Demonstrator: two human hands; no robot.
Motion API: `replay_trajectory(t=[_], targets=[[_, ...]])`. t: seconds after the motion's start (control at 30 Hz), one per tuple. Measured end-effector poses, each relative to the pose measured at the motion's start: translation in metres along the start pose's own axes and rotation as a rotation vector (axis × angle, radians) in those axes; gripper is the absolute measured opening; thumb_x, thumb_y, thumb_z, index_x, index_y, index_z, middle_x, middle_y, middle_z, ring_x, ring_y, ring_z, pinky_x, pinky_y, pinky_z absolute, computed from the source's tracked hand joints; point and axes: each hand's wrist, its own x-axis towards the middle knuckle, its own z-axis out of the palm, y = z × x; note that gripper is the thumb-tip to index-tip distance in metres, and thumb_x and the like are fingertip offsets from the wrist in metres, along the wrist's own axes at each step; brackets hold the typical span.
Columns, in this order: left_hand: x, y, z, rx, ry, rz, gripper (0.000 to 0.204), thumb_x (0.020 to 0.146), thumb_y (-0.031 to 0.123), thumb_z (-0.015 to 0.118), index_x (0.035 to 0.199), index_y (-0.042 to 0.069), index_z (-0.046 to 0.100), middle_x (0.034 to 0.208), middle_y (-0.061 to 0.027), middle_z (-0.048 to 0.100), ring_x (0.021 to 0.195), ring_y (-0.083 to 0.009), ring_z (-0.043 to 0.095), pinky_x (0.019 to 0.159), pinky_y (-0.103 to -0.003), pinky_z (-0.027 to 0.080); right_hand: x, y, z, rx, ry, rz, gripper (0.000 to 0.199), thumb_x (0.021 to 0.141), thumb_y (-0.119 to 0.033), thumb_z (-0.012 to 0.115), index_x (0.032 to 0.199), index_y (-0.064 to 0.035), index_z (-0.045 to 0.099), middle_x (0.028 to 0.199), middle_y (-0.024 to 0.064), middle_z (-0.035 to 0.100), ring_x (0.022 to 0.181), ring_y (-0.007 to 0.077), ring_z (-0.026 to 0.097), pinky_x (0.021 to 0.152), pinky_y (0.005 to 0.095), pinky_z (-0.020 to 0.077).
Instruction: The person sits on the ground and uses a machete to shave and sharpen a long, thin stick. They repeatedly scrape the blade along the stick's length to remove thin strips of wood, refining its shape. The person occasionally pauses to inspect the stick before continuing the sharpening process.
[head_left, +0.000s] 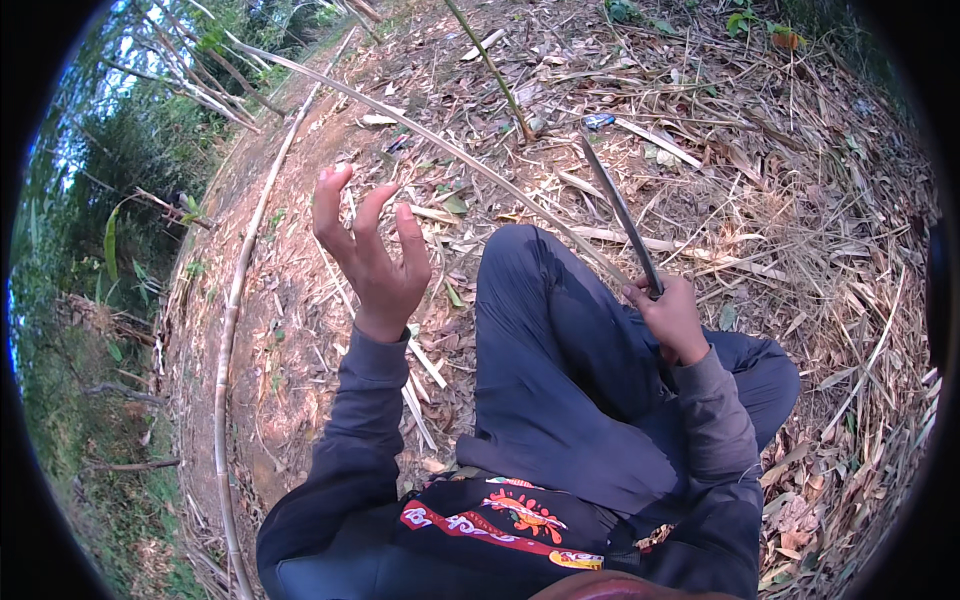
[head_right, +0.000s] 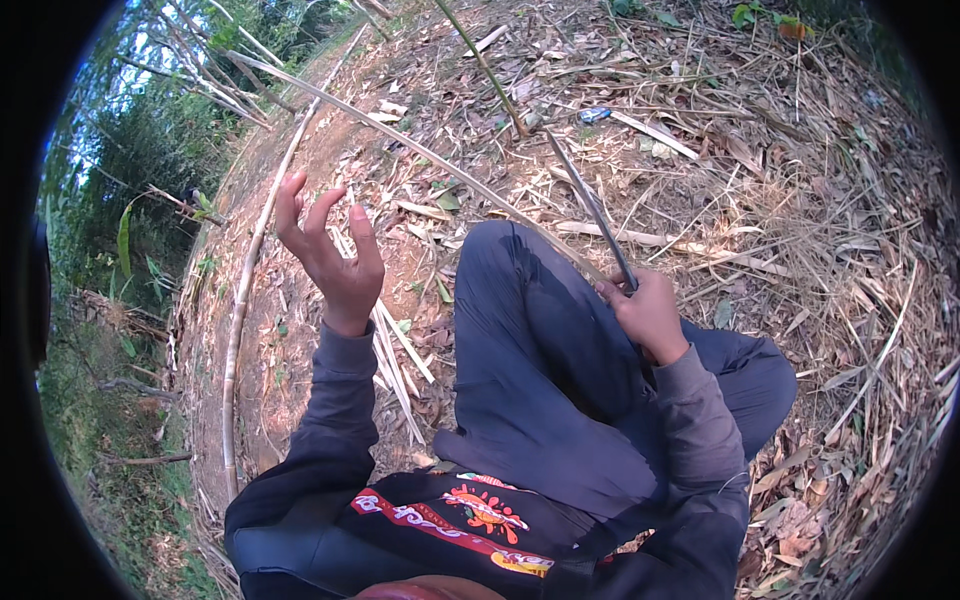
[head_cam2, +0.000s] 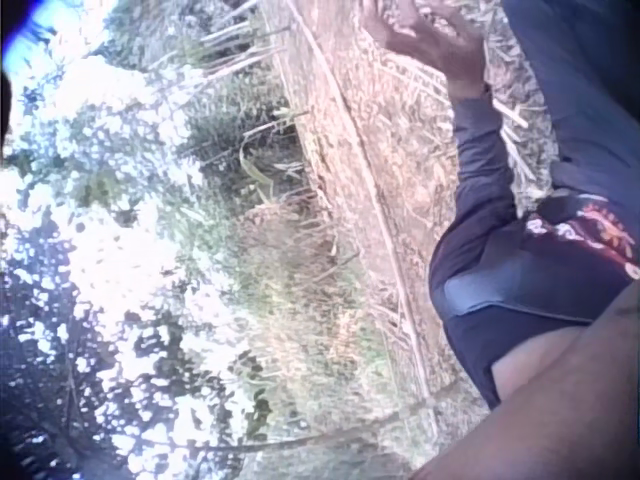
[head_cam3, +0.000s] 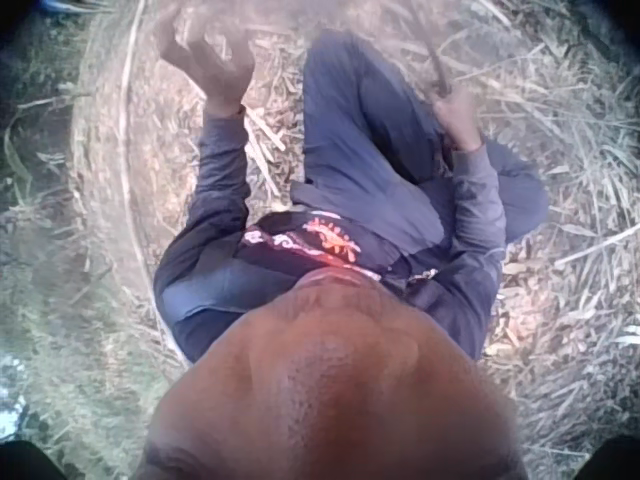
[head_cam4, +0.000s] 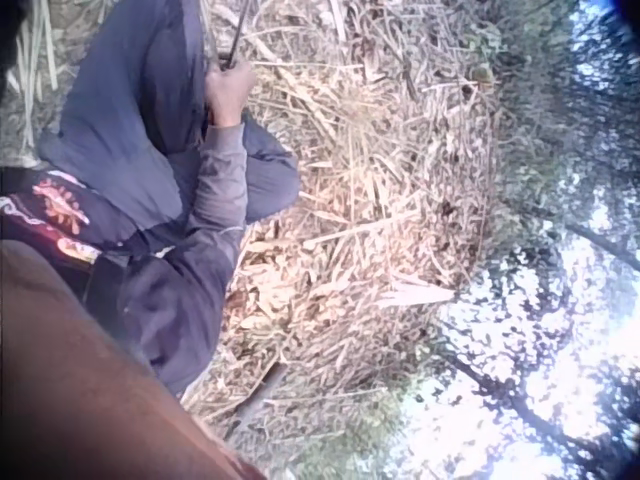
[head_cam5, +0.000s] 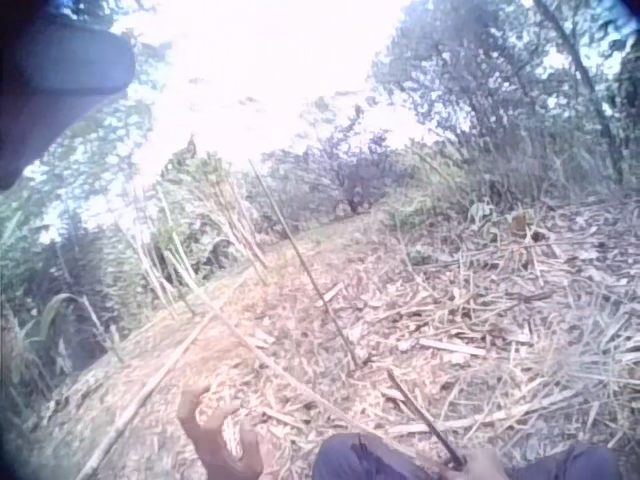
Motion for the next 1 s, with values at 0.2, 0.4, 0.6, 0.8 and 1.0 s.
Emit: replay_trajectory(t=[0.2,0.4,0.6,0.8,1.0], targets=[[0.023,-0.045,0.003,0.215,-0.523,0.281,0.052,0.092,0.023,0.065,0.141,0.016,0.049,0.155,-0.0103,0.034,0.149,-0.0317,0.022,0.121,-0.048,0.019,0.002,0.006,-0.006,-0.023,0.004,-0.082,0.021,0.082,-0.018,0.078,0.085,0.0014,0.072,0.062,0.0129,0.065,0.053,0.0198,0.060,0.053,0.0339,0.0448],[0.012,-0.092,0.002,0.253,-0.746,0.269,0.023,0.091,0.021,0.064,0.111,0.010,0.063,0.109,-0.0101,0.066,0.109,-0.0293,0.061,0.101,-0.045,0.045,0.006,0.005,-0.028,-0.207,0.025,-0.227,0.024,0.082,-0.022,0.078,0.095,-0.0018,0.072,0.061,0.0132,0.063,0.050,0.0258,0.058,0.052,0.0366,0.0438],[-0.051,-0.049,-0.009,-0.329,-0.945,-0.185,0.021,0.093,0.021,0.065,0.088,0.002,0.062,0.069,-0.0166,0.059,0.061,-0.0347,0.057,0.057,-0.042,0.044,0.006,0.008,-0.026,-0.429,0.408,-0.299,0.076,0.081,-0.025,0.078,0.145,-0.0059,0.041,0.064,0.0110,0.061,0.049,0.0271,0.060,0.049,0.0389,0.0440],[-0.092,0.052,0.009,-1.393,-1.207,-1.236,0.028,0.107,0.027,0.045,0.099,0.003,0.056,0.070,0.0043,0.041,0.060,-0.0039,0.035,0.053,-0.020,0.030,-0.004,0.003,0.002,-0.239,0.389,-0.495,0.073,0.078,-0.015,0.077,0.143,-0.0086,0.043,0.062,0.0071,0.059,0.051,0.0254,0.061,0.049,0.0359,0.0465],[-0.092,0.117,0.025,-1.608,-1.226,-1.383,0.030,0.108,0.028,0.042,0.100,0.003,0.055,0.067,0.0043,0.036,0.054,-0.0031,0.030,0.047,-0.018,0.026,-0.017,-0.004,0.033,-0.312,0.302,-0.596,0.022,0.079,-0.020,0.075,0.092,-0.0098,0.061,0.061,0.0081,0.060,0.055,0.0254,0.063,0.048,0.0361,0.0441]])
